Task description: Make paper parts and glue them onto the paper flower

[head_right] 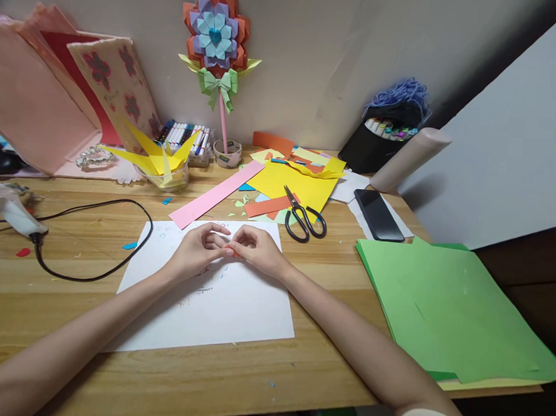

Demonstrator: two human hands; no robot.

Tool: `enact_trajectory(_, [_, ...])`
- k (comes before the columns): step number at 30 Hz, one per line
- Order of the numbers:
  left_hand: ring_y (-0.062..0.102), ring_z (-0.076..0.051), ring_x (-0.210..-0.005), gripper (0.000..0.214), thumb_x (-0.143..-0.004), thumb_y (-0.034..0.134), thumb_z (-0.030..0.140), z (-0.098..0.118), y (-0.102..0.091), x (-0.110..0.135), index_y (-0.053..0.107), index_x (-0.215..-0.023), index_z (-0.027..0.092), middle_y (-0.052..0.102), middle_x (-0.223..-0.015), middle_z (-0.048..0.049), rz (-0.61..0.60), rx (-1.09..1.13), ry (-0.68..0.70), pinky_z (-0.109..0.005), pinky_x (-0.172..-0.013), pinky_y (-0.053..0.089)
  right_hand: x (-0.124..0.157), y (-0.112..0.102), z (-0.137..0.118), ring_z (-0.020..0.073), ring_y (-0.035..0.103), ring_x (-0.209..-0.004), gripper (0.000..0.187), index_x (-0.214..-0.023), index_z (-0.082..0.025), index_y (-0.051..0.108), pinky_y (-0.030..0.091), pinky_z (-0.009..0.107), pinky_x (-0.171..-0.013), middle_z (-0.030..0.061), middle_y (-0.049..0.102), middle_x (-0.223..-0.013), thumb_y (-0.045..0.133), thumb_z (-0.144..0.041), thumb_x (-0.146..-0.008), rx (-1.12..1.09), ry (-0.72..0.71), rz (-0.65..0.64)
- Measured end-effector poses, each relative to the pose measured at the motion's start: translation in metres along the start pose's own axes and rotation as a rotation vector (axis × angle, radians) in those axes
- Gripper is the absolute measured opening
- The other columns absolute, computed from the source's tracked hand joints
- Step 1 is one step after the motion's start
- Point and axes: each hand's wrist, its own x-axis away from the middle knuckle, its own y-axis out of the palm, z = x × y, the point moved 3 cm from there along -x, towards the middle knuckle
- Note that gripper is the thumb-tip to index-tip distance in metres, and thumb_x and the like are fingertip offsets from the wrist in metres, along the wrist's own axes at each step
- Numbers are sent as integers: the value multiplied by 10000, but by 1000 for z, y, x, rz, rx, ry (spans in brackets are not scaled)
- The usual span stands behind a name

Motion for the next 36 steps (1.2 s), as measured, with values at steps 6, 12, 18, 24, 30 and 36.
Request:
enact_trajectory(6, [662,-165,-616,322,-633,704,196,0,-2,-2,493,-873,155,652,-602,2,-42,57,45,-244,-577,498,-1,-1,-1,102,524,-586,202,-743,-153,566,405,223,-533,-5,572,-665,604,-350,-769,-33,32,-13])
enact_trajectory(12, [665,-175,-677,395,-622,720,220,2,-4,-3,495,-938,144,666,-711,-28,-20,123,44,-313,-673,520,-2,-3,-4,103,540,-539,222,-762,-157,568,451,240,-505,1,581,-683,615,-374,-753,-139,44,51])
enact_trajectory(18, [646,-150,-686,458,-582,748,199,4,-1,-3,512,-969,135,639,-742,-17,10,98,45,-308,-707,507,-1,-3,-5,111,578,-625,207,-725,-159,569,485,236,-580,7,595,-705,658,-346,-719,-182,-7,143])
enact_trajectory(24, [609,-128,-722,361,-643,703,256,11,-5,-2,556,-948,130,616,-753,-12,56,102,78,-277,-722,486,0,-2,-2,113,592,-552,241,-728,-165,544,507,263,-556,1,598,-676,663,-374,-713,-206,7,119])
enact_trajectory(30, [616,-153,-720,277,-687,667,348,8,5,2,590,-835,126,641,-783,-42,-16,104,112,-295,-719,486,0,-3,-3,119,577,-577,261,-736,-174,542,522,270,-565,-2,585,-655,659,-406,-711,-237,20,148])
enact_trajectory(36, [566,-116,-605,225,-731,619,360,5,1,2,605,-753,137,604,-684,-5,36,30,143,-234,-594,440,0,-1,-2,110,566,-609,227,-771,-165,572,495,239,-537,8,588,-730,666,-364,-716,-221,-11,114])
